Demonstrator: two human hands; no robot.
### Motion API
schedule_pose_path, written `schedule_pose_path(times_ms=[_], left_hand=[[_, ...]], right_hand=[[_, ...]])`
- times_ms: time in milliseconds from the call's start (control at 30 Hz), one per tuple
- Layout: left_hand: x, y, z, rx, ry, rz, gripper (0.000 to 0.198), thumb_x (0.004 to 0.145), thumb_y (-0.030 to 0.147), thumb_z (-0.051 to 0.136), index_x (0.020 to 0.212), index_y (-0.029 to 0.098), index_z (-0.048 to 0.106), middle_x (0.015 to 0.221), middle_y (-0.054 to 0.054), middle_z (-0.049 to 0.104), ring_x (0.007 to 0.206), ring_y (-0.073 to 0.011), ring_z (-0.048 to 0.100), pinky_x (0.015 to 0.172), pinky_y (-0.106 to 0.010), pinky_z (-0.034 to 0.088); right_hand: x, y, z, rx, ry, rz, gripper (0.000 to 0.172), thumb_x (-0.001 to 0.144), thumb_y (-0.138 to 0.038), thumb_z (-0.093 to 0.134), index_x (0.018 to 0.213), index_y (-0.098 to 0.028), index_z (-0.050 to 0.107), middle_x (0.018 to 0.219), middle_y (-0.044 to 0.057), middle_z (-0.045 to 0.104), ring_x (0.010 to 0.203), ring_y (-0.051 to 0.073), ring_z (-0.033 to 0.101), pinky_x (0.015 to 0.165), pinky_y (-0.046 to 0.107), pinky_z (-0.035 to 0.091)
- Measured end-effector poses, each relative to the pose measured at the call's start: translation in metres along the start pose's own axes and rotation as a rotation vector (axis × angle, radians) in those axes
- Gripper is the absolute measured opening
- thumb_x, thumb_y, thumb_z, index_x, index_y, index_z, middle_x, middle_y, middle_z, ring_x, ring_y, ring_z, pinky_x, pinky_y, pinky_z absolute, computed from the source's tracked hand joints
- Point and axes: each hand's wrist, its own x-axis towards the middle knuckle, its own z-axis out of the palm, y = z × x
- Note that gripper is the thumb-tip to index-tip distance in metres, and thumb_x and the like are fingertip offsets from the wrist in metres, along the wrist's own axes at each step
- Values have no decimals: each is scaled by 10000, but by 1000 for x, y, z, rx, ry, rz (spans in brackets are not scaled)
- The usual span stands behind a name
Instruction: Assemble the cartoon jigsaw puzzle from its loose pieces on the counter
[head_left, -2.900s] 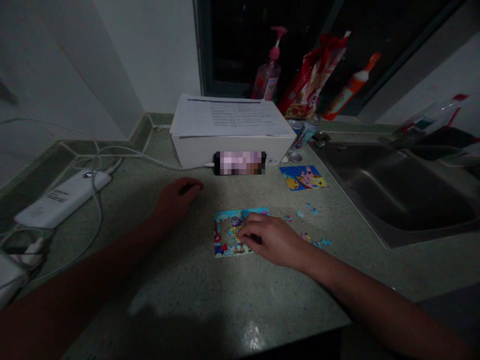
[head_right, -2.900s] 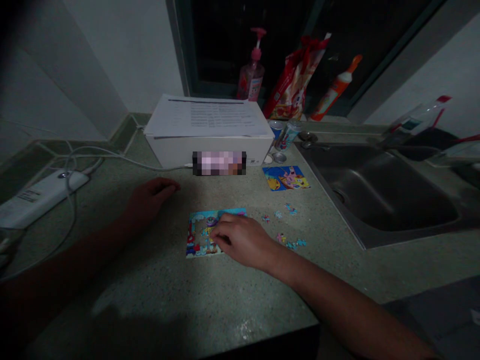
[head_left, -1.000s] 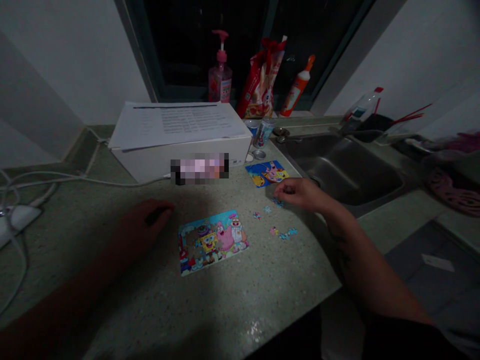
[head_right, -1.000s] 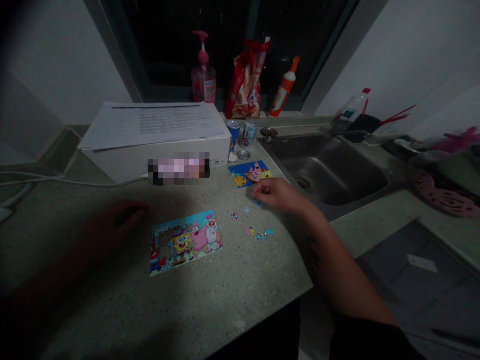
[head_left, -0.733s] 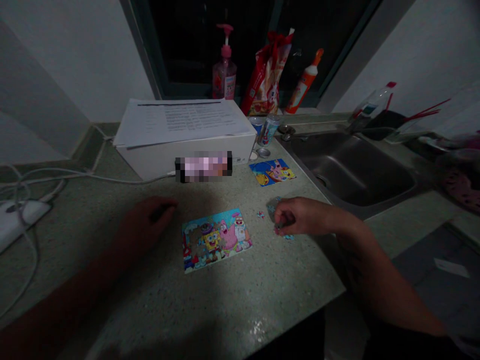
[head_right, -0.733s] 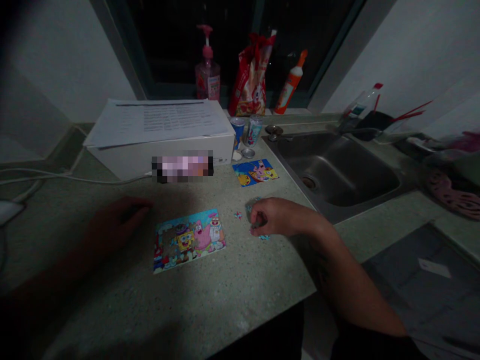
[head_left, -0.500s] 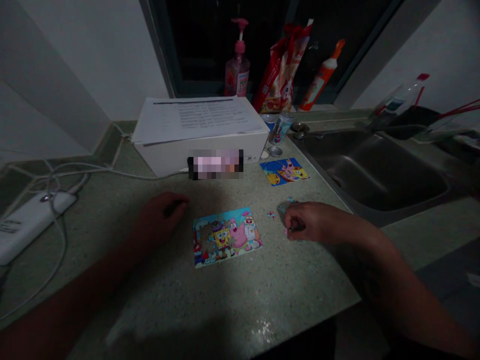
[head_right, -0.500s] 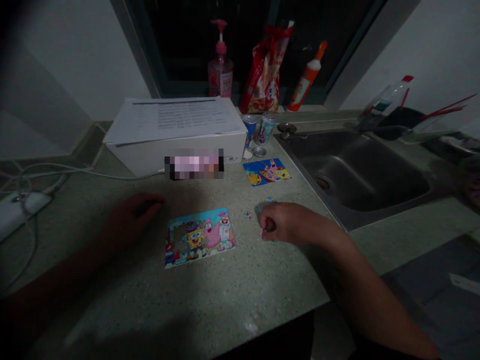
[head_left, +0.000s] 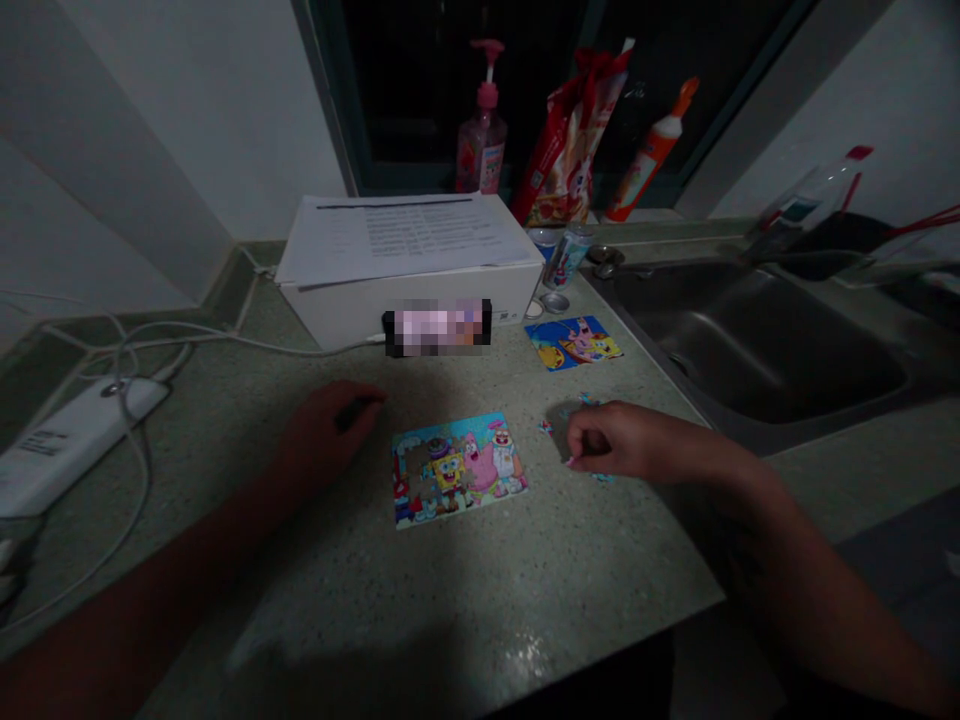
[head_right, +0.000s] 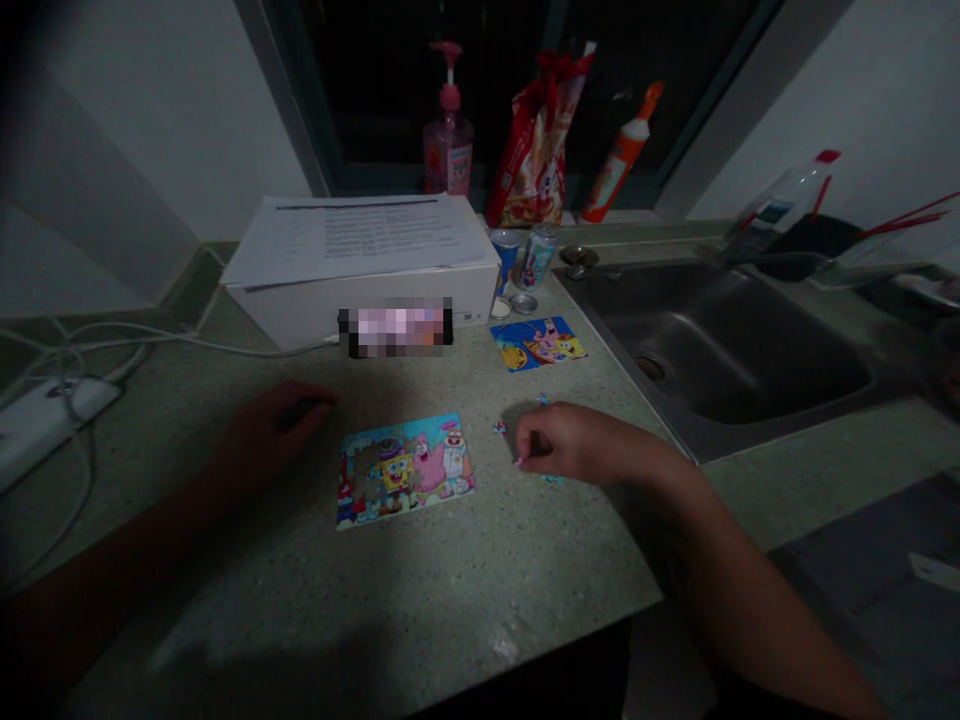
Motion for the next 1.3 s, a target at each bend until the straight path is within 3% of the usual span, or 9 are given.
schedule_pose_path(times_ms=[200,367,533,600,700,800,1000,1167,1300], left_hand=[[-8,11,3,-12,41,125,178,958,316,618,1038,294,774,1086,-51,834,1059,-301,776,1029,-519,622],[-18,40,3,-85,33,263,160,980,262,684,1089,340,771,1086,-47,821,1040,-311,777,993,-561,641],[-26,66,10,-203,-6,331,247,962,276,767,1191,365,737,1141,-23,811,1074,-298,770,985,-539,661],[-28,72,15,-252,28,280,239,946,285,778,1174,339,732,1147,-31,811,1068,-287,776,961,-505,674],[-30,77,22,-299,62,98,197,923,272,799,1110,284,738,1042,-46,819,943,-263,795,850,-461,690],[-29,81,24,-402,-10,13,116,908,266,805,1011,264,749,938,-41,827,849,-245,802,768,-421,691],[-25,84,27,-574,-74,-79,49,952,262,759,904,265,749,857,-49,831,725,-214,777,626,-354,652],[-23,83,28,-548,-100,-141,69,906,260,807,922,255,740,870,-57,835,766,-232,801,643,-355,655],[-23,83,29,-554,-103,-87,53,901,239,788,876,253,743,876,-54,837,808,-241,809,695,-371,670]], right_hand=[[25,-12,19,370,144,-55,248,880,-457,798,908,-228,708,773,-9,693,697,162,606,659,311,449],[43,-36,26,532,147,-126,184,881,-384,833,926,-237,732,849,5,725,781,169,646,759,337,506],[65,-62,33,576,192,-140,103,880,-276,821,909,-231,733,810,-3,702,748,157,616,742,324,509],[73,-72,40,587,249,-150,98,873,-249,812,899,-226,721,776,-12,672,712,150,585,710,316,491],[77,-82,53,617,317,-158,109,872,-270,797,919,-223,711,759,-21,641,683,145,553,662,308,458],[76,-86,65,631,339,-175,178,877,-353,803,960,-228,707,752,-28,620,671,147,540,621,302,431],[73,-83,76,579,419,-267,233,886,-372,786,1057,-229,718,763,-32,621,664,146,538,621,302,421],[70,-81,77,520,412,-230,203,918,-430,751,969,-236,715,739,-23,631,684,160,564,633,304,428],[69,-82,76,493,384,-188,157,887,-376,757,901,-231,698,710,-31,610,660,152,544,622,294,423]])
